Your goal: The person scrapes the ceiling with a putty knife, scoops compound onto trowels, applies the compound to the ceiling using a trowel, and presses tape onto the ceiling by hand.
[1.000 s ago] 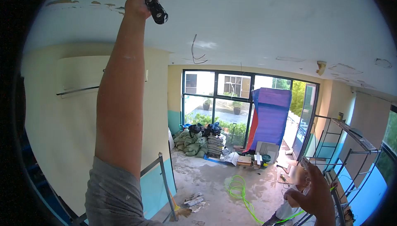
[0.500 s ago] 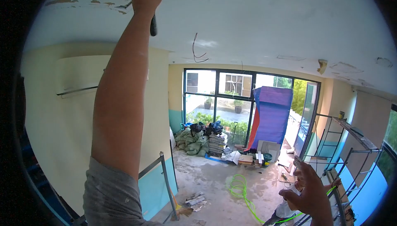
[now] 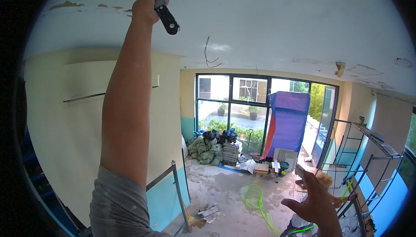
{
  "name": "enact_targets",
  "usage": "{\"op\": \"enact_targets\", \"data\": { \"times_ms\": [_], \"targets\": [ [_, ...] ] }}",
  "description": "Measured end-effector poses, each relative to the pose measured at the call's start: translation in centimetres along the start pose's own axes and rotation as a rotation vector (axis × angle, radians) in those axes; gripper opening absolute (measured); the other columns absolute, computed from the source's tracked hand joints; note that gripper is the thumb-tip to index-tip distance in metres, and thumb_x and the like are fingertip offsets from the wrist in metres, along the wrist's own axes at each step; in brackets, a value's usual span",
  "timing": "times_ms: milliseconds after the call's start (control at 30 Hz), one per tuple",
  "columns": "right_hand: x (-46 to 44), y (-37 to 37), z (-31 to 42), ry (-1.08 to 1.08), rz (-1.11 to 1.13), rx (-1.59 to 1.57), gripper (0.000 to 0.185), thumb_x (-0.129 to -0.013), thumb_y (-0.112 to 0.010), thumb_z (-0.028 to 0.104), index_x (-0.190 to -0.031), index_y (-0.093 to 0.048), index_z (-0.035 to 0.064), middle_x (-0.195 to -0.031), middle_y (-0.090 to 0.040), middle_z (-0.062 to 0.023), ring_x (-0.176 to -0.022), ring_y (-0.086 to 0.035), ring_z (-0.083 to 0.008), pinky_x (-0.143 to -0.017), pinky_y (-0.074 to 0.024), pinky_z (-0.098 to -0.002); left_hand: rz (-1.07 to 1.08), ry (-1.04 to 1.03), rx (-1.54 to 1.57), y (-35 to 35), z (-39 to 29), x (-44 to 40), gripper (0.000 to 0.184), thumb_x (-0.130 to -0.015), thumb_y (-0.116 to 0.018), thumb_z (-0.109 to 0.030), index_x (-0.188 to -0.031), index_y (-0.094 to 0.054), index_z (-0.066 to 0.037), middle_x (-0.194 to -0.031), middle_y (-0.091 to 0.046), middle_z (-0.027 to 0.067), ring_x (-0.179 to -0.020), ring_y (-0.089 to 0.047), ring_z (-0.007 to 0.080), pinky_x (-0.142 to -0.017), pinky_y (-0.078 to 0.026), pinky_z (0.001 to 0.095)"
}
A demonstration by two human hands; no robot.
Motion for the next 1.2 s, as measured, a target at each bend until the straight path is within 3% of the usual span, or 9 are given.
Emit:
{"op": "enact_targets", "data": {
  "times_ms": [100, 233, 400, 600, 700, 833, 933, 1033, 1200],
  "targets": [
    [0.1, -0.2, 0.0, 0.005, 0.0, 0.031, 0.097, -0.061, -0.086, 0.033, -0.141, -0.036, 0.0053, -0.13, -0.05, -0.0183, -0.11, -0.057, -0.0288, -0.081, -0.0545, -0.0395, 0.017, 0.016, 0.157, -0.8, 0.1, 0.1, 0.025, -0.096, -0.042, -0.006, -0.116, -0.047, 0.007, -0.1, -0.062, 0.0201, -0.084, -0.065, 0.0263, -0.067, -0.057, 0.0324],
    [0.3, -0.3, -0.1, -0.018, -0.012, 0.0, 0.098, -0.06, -0.087, 0.034, -0.14, -0.038, 0.0072, -0.129, -0.052, -0.0174, -0.108, -0.059, -0.0285, -0.083, -0.0532, -0.0401, 0.12, 0.017, 0.182, 0.1, 0.4, -1.9, 0.026, -0.095, -0.042, -0.004, -0.117, -0.045, 0.01, -0.102, -0.061, 0.0215, -0.083, -0.065, 0.027, -0.07, -0.058, 0.0318],
    [0.6, 0.1, -0.2, -0.077, 0.005, 0.022, 0.096, -0.06, -0.087, 0.035, -0.139, -0.039, 0.0063, -0.126, -0.053, -0.017, -0.105, -0.06, -0.0274, -0.081, -0.0527, -0.0389, 0.098, 0.068, 0.287, 0.4, 0.8, -2.7, 0.026, -0.095, -0.042, -0.004, -0.118, -0.044, 0.009, -0.103, -0.061, 0.0223, -0.081, -0.065, 0.0272, -0.066, -0.058, 0.0308],
    [0.8, 0.0, -0.5, 0.008, -0.052, 0.059, 0.095, -0.061, -0.086, 0.037, -0.137, -0.039, 0.0016, -0.123, -0.055, -0.0177, -0.104, -0.06, -0.0284, -0.084, -0.0505, -0.0385, 0.071, 0.09, 0.336, 0.4, 1.3, -2.8, 0.025, -0.095, -0.043, -0.004, -0.116, -0.045, 0.009, -0.104, -0.06, 0.0227, -0.078, -0.064, 0.0249, -0.065, -0.058, 0.0304],
    [0.8, 0.2, 0.0, 0.018, -0.024, 0.043, 0.09, -0.068, -0.082, 0.039, -0.136, -0.038, -0.0012, -0.125, -0.051, -0.0235, -0.107, -0.06, -0.0334, -0.092, -0.0478, -0.0425, 0.107, 0.07, 0.302, 0.2, 1.1, -3.2, 0.024, -0.094, -0.043, -0.003, -0.114, -0.045, 0.01, -0.103, -0.06, 0.0226, -0.078, -0.064, 0.0245, -0.065, -0.058, 0.0304],
    [0.8, 0.2, -0.2, 0.016, -0.021, 0.029, 0.09, -0.068, -0.082, 0.039, -0.136, -0.038, -0.0011, -0.125, -0.051, -0.0234, -0.108, -0.06, -0.0331, -0.092, -0.0479, -0.0425, 0.188, 0.095, 0.311, 0.6, 1.6, -4.7, 0.023, -0.094, -0.044, -0.003, -0.111, -0.046, 0.012, -0.102, -0.06, 0.0222, -0.078, -0.063, 0.0245, -0.065, -0.058, 0.0302],
    [0.6, 0.1, 0.3, 0.021, -0.01, 0.019, 0.09, -0.068, -0.082, 0.038, -0.136, -0.037, -0.0009, -0.126, -0.051, -0.0233, -0.109, -0.059, -0.0327, -0.092, -0.0478, -0.0424, 0.003, -0.114, -0.057, -1.2, 0.0, -1.2, 0.026, -0.093, -0.045, -0.006, -0.113, -0.046, 0.012, -0.098, -0.06, 0.0214, -0.077, -0.063, 0.0246, -0.064, -0.057, 0.034],
    [0.2, -0.2, 0.5, 0.044, 0.001, 0.007, 0.09, -0.069, -0.082, 0.038, -0.136, -0.037, -0.0007, -0.125, -0.051, -0.0233, -0.109, -0.06, -0.0324, -0.092, -0.048, -0.0421, 0.107, -0.108, -0.06, -0.5, 0.3, -3.2, 0.031, -0.093, -0.047, -0.014, -0.112, -0.049, 0.011, -0.099, -0.061, 0.0243, -0.079, -0.064, 0.0298, -0.068, -0.055, 0.039],
    [-0.7, -1.5, 1.3, 0.077, 0.037, -0.061, 0.09, -0.068, -0.082, 0.037, -0.136, -0.038, -0.0003, -0.123, -0.052, -0.0232, -0.109, -0.059, -0.0322, -0.09, -0.0489, -0.041, -0.262, -0.671, -1.576, -2.6, -0.8, -0.8, 0.02, -0.084, -0.051, -0.01, -0.096, -0.063, 0.002, -0.094, -0.065, 0.0201, -0.089, -0.063, 0.0314, -0.079, -0.051, 0.0377]
  ]
}}
Point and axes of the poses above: each hand's wrist, its own x-axis away from the middle knuckle, its own y-axis out of the back of the hand, z = x × y, the point moved 6 cm from there along -x, towards the middle knuckle
